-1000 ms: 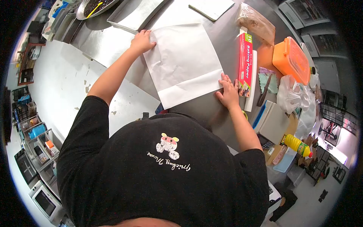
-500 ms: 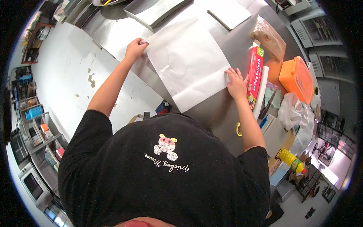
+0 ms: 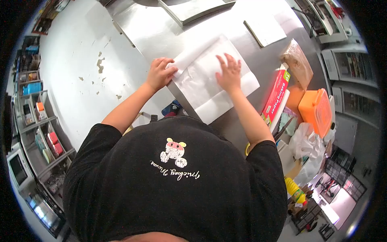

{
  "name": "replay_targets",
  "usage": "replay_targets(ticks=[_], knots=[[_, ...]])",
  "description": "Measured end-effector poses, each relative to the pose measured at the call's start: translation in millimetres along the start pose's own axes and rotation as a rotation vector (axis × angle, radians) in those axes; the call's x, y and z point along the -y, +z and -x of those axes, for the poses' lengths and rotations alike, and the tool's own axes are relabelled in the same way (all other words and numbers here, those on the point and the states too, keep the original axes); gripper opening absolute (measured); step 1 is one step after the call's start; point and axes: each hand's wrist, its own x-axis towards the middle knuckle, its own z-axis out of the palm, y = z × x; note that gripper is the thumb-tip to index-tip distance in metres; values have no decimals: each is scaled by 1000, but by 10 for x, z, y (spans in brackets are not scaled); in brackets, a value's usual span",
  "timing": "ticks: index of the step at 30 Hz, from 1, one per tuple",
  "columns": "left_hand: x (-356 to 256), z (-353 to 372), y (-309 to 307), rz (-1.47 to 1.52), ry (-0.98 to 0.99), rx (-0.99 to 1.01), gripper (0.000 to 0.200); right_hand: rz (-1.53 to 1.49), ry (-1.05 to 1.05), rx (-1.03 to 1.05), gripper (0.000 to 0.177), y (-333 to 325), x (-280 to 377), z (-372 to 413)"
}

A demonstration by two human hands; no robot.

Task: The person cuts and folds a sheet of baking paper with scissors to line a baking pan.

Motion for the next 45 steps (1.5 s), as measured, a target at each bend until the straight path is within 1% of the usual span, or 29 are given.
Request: replay_targets(ticks=[2, 3, 5, 6, 11, 13, 14, 15, 17, 18, 21, 25, 30, 36, 40, 43, 45], knots=[[21, 66, -17, -36, -34, -23, 24, 12, -164, 78, 66, 87, 269, -176], [25, 101, -25, -65, -59, -29, 26, 3, -177, 87, 66, 125, 370, -244], [27, 156, -45, -98, -95, -30, 29, 18, -308, 253, 67, 213, 516, -348], [27, 176, -48, -113, -104, -32, 29, 18, -315, 314, 68, 268, 548, -369], [-224, 234, -41, -179, -196, -7, 29, 13, -314, 397, 63, 366, 548, -380], [-391, 218, 36, -47, -162, 77, 38, 11, -308, 413, 63, 362, 553, -393], [-509, 151, 138, -5, -164, 233, 53, -8, -302, 409, 63, 379, 562, -408], [-557, 96, 175, -5, -174, 233, 53, -27, -286, 396, 63, 373, 572, -402], [-583, 43, 211, -80, -340, 282, 68, -19, -285, 396, 64, 378, 586, -410], [-558, 59, 254, -126, -356, 329, 78, -6, -278, 390, 64, 378, 592, -412], [-523, 99, 323, -118, -395, 380, 79, -8, -279, 389, 63, 377, 602, -429], [-507, 108, 311, -111, -402, 399, 81, -11, -293, 376, 62, 395, 632, -425], [-502, 117, 316, -88, -409, 383, 81, -5, -286, 346, 59, 476, 619, -414], [-489, 106, 298, -81, -403, 384, 82, -13, -238, 360, 57, 483, 638, -443], [-482, 103, 309, -67, -422, 401, 81, -9, -242, 374, 58, 508, 622, -438], [-486, 103, 300, -78, -411, 396, 80, -44, -235, 337, 60, 524, 626, -429], [-481, 100, 309, -62, -419, 356, 78, -50, -235, 359, 62, 512, 636, -455]])
